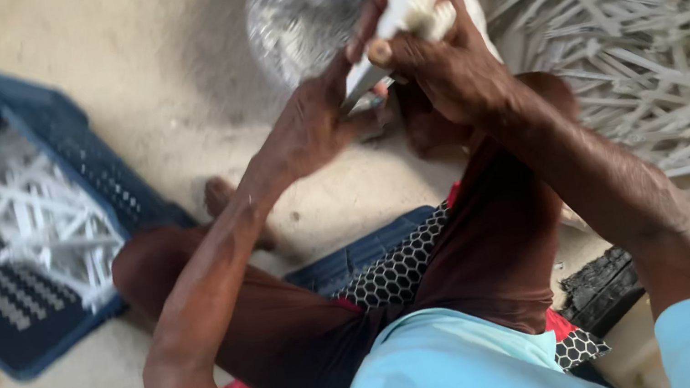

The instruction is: The person sits on the floor and repeatedly assembles white plastic components by inserting small cylindrical pieces into longer hollow rods. The person retrieves parts from a large sack and a plastic bag, assembles them by hand, and places the finished units into a blue crate.

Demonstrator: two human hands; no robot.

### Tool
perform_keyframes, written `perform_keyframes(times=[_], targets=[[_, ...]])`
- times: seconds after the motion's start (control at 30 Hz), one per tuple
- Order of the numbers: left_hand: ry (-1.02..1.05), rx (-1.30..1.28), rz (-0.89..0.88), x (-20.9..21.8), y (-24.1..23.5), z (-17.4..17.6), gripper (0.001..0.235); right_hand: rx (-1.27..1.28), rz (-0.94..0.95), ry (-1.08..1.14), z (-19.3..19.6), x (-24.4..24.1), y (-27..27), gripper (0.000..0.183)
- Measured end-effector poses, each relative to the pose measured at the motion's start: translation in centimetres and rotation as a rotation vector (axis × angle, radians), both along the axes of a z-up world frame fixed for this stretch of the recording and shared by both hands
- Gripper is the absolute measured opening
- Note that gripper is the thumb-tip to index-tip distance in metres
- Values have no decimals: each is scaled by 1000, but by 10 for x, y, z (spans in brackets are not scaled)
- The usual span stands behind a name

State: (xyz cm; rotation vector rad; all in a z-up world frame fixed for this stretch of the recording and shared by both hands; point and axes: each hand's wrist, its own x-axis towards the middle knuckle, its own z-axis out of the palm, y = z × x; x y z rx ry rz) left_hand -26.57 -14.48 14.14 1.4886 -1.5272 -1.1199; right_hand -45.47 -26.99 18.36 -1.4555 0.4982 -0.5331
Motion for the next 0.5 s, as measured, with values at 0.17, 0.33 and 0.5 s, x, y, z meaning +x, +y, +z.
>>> perform_keyframes(times=[0.17, 0.33, 0.5], targets=[[296, -274, 361, 60, 20, -21, 50, 34, 301, -143, -49, 65, -66, 66], [224, -400, 556, 108, 44, -34, 23, 64, 60, 267, -212, 116, -141, 31], [320, -232, 731, 125, 66, -35, 19, -436, 197, 638, -401, 124, -166, 17]])
